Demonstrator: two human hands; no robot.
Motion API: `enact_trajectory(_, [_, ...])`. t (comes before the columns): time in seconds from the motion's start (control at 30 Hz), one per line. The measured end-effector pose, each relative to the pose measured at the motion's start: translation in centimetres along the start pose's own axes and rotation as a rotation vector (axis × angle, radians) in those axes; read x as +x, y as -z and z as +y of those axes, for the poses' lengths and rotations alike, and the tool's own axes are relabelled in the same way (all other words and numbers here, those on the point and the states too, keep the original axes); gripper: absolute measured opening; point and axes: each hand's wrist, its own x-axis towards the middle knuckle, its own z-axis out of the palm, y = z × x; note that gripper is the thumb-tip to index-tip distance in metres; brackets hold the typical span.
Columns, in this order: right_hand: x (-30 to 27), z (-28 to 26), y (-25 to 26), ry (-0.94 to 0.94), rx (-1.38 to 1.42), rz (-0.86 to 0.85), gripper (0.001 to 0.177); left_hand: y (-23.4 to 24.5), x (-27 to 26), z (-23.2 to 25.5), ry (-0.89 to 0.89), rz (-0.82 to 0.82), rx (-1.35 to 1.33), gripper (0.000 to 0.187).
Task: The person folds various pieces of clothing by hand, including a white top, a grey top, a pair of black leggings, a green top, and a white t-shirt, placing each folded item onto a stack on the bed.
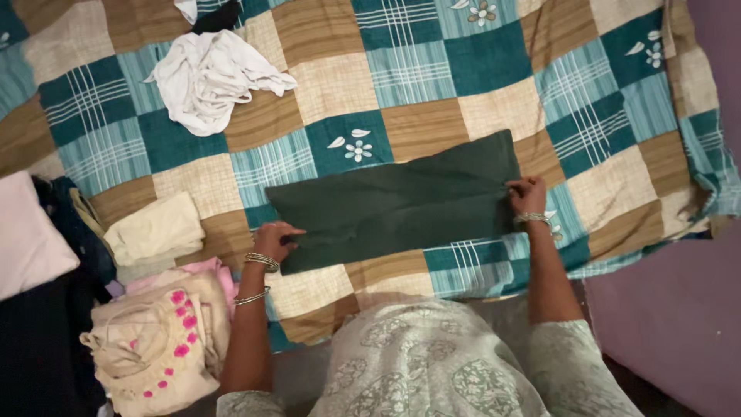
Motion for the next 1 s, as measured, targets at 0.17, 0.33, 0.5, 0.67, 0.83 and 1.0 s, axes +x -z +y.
enact_trajectory(0.17, [0.0, -2.1, -1.8, -0.451, 0.120, 0.137, 0.049, -2.1, -0.2, 4.5, 0.120, 0.321, 0.208, 0.045])
enact_trajectory(0.33, [1.8, -2.3, -2.8, -0.872, -0.054, -0.116, 0.083, -7.5, 3.0, 9.6, 0.008, 0.629, 0.167, 0.071])
enact_trajectory(0.5, [2.9, -1.1, -2.1, -0.745, 0.407, -0.260, 0.086, -10.9, 3.9, 10.5, 0.135, 0.341, 0.413, 0.075])
enact_trajectory(0.67, [3.2, -1.1, -1.5, -0.386, 0.258, -0.303, 0.067, -11.5, 4.5, 10.5, 0.176, 0.356, 0.310, 0.076])
enact_trajectory(0.83, [1.6, -8.9, -3.4, -0.388, 0.156, -0.457, 0.054, -14.6, 5.7, 11.0, 0.110, 0.627, -0.531, 0.057])
enact_trajectory(1.0, [-2.3, -20.9, -8.1, -0.217, 0.535, -0.446, 0.054, -18.5, 10.7, 12.5, 0.405, 0.274, -1.551, 0.059])
